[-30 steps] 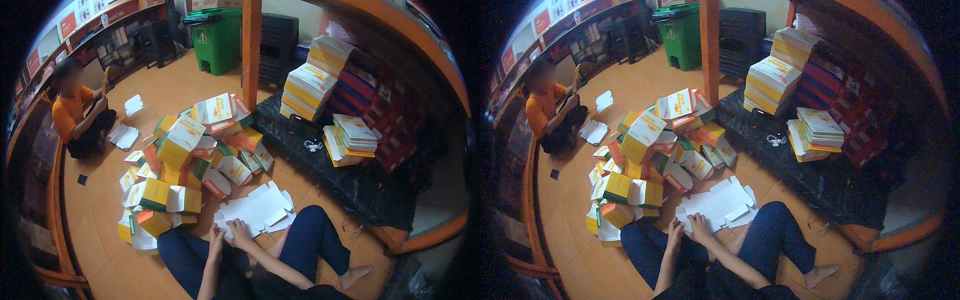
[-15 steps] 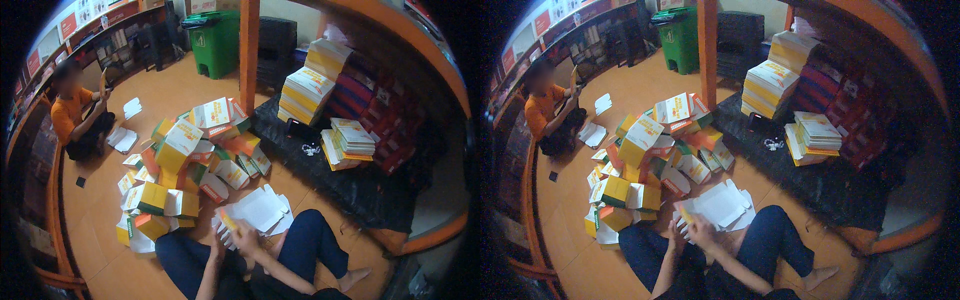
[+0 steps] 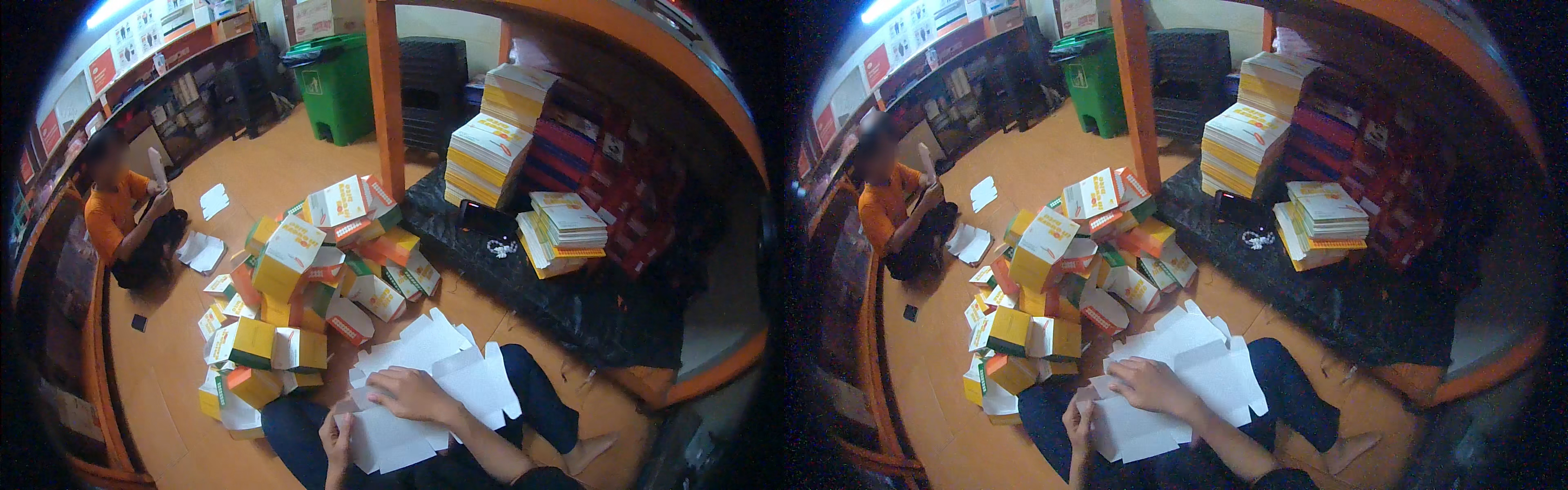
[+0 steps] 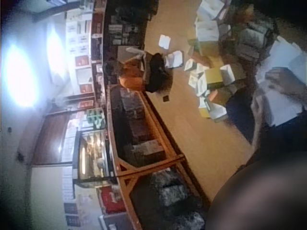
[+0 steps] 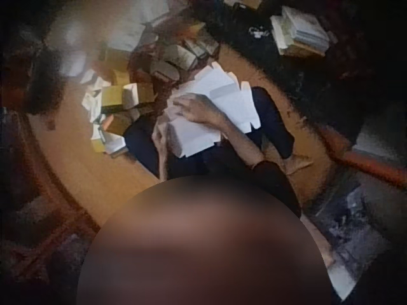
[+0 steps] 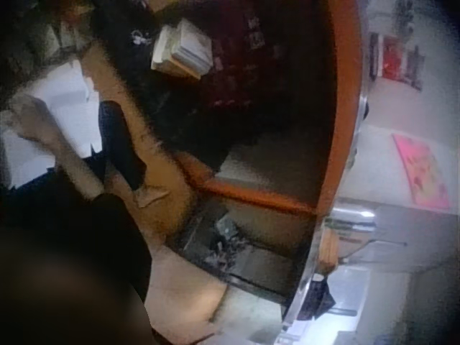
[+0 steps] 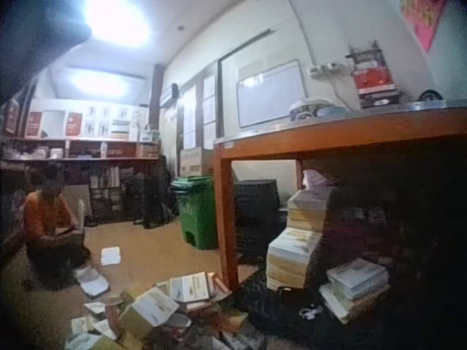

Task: The person sits on the floor and folds flat cardboard pieces into small rectangular boxes. They repeatedly pick up a flat piece, fold the sides, and tuck the flaps to form a box, then place the finished box into a growing pile.

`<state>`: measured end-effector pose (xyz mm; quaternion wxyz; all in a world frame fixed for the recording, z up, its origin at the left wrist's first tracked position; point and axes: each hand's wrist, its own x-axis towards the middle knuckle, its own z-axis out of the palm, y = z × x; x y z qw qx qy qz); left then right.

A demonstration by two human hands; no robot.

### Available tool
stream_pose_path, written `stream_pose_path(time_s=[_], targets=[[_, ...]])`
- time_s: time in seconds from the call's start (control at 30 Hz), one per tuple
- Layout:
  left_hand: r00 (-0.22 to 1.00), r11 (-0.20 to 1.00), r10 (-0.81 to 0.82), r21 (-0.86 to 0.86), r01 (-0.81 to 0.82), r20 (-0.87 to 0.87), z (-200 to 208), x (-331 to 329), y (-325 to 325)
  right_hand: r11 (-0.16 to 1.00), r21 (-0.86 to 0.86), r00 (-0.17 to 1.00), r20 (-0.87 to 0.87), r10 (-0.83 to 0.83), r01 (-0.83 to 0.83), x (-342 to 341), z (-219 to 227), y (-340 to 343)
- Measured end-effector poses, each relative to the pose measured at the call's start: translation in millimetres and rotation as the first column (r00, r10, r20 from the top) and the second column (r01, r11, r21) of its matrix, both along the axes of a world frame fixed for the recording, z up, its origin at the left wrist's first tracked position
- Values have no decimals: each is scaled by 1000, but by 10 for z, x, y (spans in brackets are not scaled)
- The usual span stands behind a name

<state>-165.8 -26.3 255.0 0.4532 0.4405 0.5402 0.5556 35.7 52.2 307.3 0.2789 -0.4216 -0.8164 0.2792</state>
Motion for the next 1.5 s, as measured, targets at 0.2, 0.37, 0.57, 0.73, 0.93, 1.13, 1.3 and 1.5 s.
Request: stream_pose_path(time_s=[0.2,0.37,0.57,0.73,0.93,1.13,1.3,1.5], targets=[[959,976,-125,140,164,-254,190,79,32,991,132,1000,-9,-22,23,78,-82,-119],[937,954,132,297,-31,-325,221,248,152,963,269,999,-38,11,0,-140,-71,-334],[546,823,465,567,22,-697,481,293,181,788,484,923,-145,-356,380,-143,63,-268],[702,806,434,591,-24,-564,649,409,111,652,594,881,-295,-369,472,-130,201,-290],[973,923,230,314,-221,7,703,502,103,776,536,911,-394,-118,332,-293,249,-471],[986,911,131,380,-161,104,695,291,90,874,446,909,-417,9,195,-215,407,-460],[984,893,126,418,-169,127,616,390,50,868,406,847,-531,-30,285,-227,461,-480],[985,915,131,368,-164,114,714,472,3,843,388,813,-574,-95,372,-220,456,-494]])
